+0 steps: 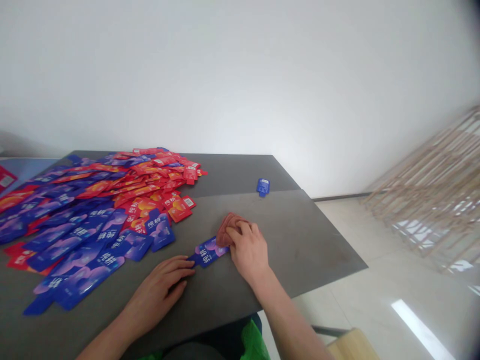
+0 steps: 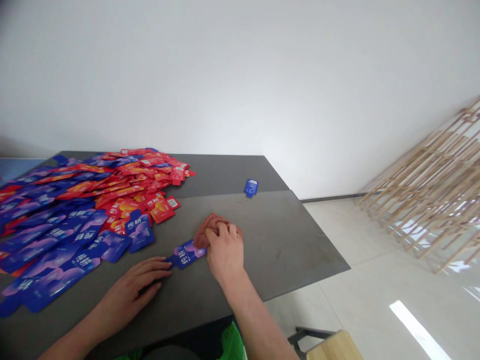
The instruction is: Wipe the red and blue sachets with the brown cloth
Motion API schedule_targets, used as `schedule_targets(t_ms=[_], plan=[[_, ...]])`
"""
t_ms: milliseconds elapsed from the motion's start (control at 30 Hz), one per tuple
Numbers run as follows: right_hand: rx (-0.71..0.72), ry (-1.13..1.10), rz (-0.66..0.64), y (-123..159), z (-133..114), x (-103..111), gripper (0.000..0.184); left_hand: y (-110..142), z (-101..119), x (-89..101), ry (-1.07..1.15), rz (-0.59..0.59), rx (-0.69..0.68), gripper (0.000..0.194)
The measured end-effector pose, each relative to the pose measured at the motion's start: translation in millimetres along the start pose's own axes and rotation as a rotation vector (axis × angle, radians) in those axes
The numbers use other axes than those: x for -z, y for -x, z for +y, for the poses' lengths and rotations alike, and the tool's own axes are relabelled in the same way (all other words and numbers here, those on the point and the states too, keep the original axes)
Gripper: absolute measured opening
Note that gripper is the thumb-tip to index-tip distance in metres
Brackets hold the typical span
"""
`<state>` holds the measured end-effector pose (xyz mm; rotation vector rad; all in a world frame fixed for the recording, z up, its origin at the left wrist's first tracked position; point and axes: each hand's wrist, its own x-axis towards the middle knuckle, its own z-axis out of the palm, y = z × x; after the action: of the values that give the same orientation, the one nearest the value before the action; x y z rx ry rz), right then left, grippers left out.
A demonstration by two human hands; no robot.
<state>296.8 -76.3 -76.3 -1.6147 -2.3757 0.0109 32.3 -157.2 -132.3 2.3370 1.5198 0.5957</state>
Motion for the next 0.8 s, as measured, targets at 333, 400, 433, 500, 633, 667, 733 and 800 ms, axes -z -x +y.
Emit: schedule_targets(t_ms=[333,400,433,500,633,667,733,800], plan=[[0.013,-0.002,-0.067,-3.8,11.4,-14.3,0.026,2.1,0.9,-2.3,-0.006,-0.034,0.024,0.032],[-0.043,0.015,-0.054,-11.4,27.4,-4.0,0.029,2.1,0.1,-1.8,-0.006,-0.03,0.022,0.031],[-0.052,0.019,-0.034,-13.3,28.8,1.6,0.029,1.8,-0.5,-1.6,-0.007,-0.031,0.02,0.03],[-0.026,0.015,0.015,-12.7,17.9,9.7,0.029,1.1,-1.6,-1.4,-0.011,-0.035,0.013,0.03],[0.198,-0.02,0.01,0.0,-23.8,2.2,0.026,1.0,-2.5,-2.6,-0.028,-0.036,0.006,0.03],[0.246,-0.028,-0.007,2.9,-28.1,-3.3,0.026,1.4,-2.4,-2.9,-0.032,-0.035,0.006,0.03],[0.265,-0.035,-0.031,5.3,-20.8,-13.7,0.027,2.1,-2.1,-3.0,-0.038,-0.032,0.003,0.029],[0.163,-0.018,-0.032,2.4,7.0,-19.6,0.028,2.7,-2.1,-2.4,-0.037,-0.029,-0.001,0.029]])
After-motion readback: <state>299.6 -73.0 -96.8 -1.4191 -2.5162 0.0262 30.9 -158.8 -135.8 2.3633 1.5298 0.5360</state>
